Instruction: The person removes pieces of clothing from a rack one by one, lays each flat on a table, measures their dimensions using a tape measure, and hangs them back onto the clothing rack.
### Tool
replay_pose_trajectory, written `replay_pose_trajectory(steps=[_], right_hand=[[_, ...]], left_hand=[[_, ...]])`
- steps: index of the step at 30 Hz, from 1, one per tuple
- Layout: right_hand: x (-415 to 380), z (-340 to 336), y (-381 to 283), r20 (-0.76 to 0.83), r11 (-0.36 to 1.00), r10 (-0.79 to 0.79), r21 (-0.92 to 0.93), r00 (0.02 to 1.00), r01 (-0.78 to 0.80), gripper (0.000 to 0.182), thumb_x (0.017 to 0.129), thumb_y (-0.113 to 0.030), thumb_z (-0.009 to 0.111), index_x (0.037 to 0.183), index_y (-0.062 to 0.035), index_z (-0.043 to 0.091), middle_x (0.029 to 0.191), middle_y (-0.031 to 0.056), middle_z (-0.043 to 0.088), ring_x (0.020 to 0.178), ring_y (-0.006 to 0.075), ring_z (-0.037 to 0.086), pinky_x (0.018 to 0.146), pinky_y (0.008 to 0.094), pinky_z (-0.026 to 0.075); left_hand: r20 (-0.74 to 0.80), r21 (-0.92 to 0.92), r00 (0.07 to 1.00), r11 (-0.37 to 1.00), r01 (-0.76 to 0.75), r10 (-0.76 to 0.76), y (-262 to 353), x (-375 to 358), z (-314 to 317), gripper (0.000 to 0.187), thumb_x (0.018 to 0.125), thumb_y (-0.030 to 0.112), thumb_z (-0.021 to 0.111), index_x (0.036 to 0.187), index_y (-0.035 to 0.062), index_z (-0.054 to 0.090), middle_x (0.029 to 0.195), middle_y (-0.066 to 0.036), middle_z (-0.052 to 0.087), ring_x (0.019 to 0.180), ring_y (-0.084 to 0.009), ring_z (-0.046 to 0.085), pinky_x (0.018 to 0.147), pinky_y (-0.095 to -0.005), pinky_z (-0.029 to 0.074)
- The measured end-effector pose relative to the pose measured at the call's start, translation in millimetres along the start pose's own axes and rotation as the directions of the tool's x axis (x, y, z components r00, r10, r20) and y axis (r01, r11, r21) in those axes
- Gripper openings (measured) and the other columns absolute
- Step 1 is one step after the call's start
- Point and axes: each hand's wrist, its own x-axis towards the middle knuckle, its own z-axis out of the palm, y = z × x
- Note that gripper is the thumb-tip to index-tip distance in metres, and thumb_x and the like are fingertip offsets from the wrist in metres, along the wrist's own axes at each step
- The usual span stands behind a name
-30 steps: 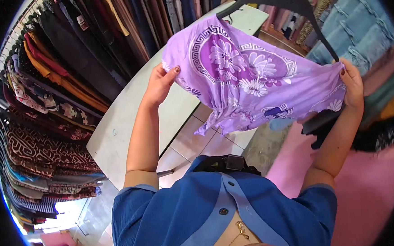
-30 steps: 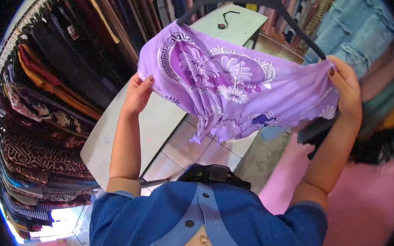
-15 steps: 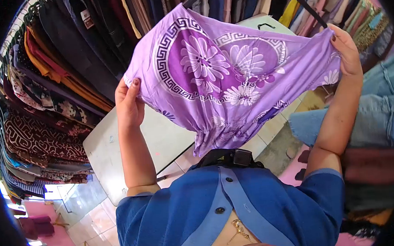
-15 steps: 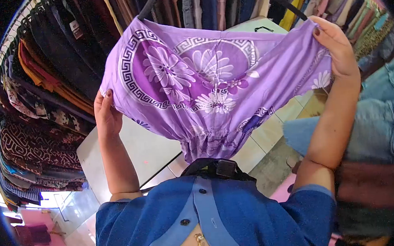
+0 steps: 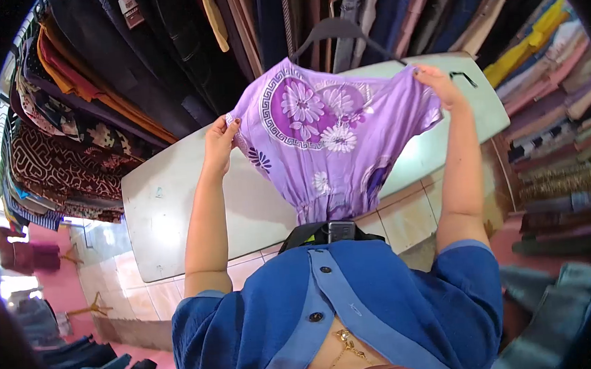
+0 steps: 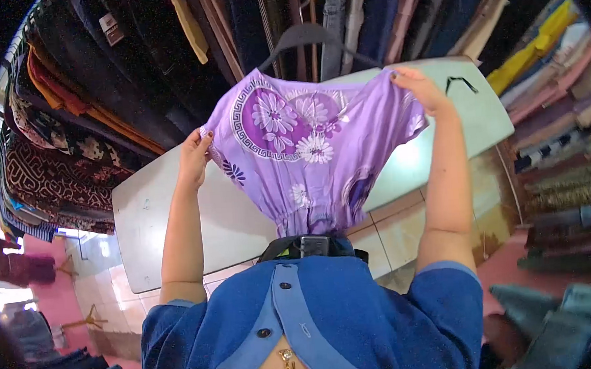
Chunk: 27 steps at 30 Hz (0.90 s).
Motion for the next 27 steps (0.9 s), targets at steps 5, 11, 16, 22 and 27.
replay_pose_trajectory(steps=[5, 11, 16, 22, 27], right_hand=[[115.3, -9.0, 118.6, 0.398, 0.961, 0.133, 0.171, 0.908, -0.216, 0.026, 0.087, -0.015, 0.053, 0.109, -0.0009, 0.059, 0.102, 0.0008, 0.061, 0.092, 0.0104, 0.055, 0.087, 0.0238, 0.039], [177.7, 15.4, 197.4, 0.434, 0.961, 0.247, 0.006, 0.867, -0.277, 0.02, 0.088, -0.016, 0.053, 0.1, -0.0018, 0.062, 0.09, -0.0019, 0.06, 0.084, 0.0084, 0.053, 0.08, 0.0228, 0.04], [173.8, 53.0, 190.9, 0.033, 0.599, -0.082, -0.797, 0.996, 0.075, 0.036, 0.083, -0.019, 0.058, 0.117, -0.0125, 0.051, 0.108, 0.0119, 0.058, 0.102, 0.0281, 0.053, 0.086, 0.0372, 0.042], [81.6, 72.2, 172.5, -0.153, 0.472, -0.268, -0.881, 0.951, -0.008, 0.052, 0.08, -0.029, 0.061, 0.129, -0.0241, 0.043, 0.136, 0.0176, 0.035, 0.127, 0.039, 0.029, 0.097, 0.0625, 0.023], [66.7, 79.3, 224.2, -0.123, 0.368, -0.184, -0.929, 0.975, -0.048, 0.056, 0.079, -0.045, 0.058, 0.131, -0.03, 0.042, 0.142, 0.0186, 0.025, 0.132, 0.0391, 0.02, 0.1, 0.0647, 0.015]], left_hand=[[-0.209, 0.087, 0.959, 0.974, 0.211, -0.19, -56.7, 51.0, 12.7, 0.014, 0.088, 0.014, 0.056, 0.098, 0.0045, 0.058, 0.077, 0.004, 0.06, 0.061, -0.0027, 0.052, 0.053, -0.0185, 0.04], [-0.339, 0.167, 0.899, 0.923, 0.346, -0.276, -128.7, 74.0, 4.3, 0.02, 0.088, 0.01, 0.054, 0.105, 0.001, 0.057, 0.083, 0.0, 0.062, 0.065, -0.005, 0.053, 0.054, -0.0203, 0.041], [-0.491, 0.444, 0.859, 0.806, 0.391, -0.146, -151.2, 42.3, 10.8, 0.037, 0.081, 0.009, 0.059, 0.116, 0.0003, 0.05, 0.106, -0.012, 0.059, 0.094, -0.0193, 0.058, 0.078, -0.0313, 0.047], [-0.093, 0.996, 0.995, 0.02, 0.093, 0.032, -131.5, -12.7, 84.8, 0.069, 0.078, 0.033, 0.063, 0.136, 0.0116, 0.033, 0.142, -0.014, 0.027, 0.132, -0.0325, 0.023, 0.104, -0.0555, 0.017], [-0.123, 0.992, 0.992, 0.021, 0.124, -0.024, -145.4, -20.6, 73.0, 0.071, 0.08, 0.041, 0.059, 0.138, 0.0138, 0.029, 0.145, -0.008, 0.023, 0.134, -0.0314, 0.018, 0.101, -0.0622, 0.013]])
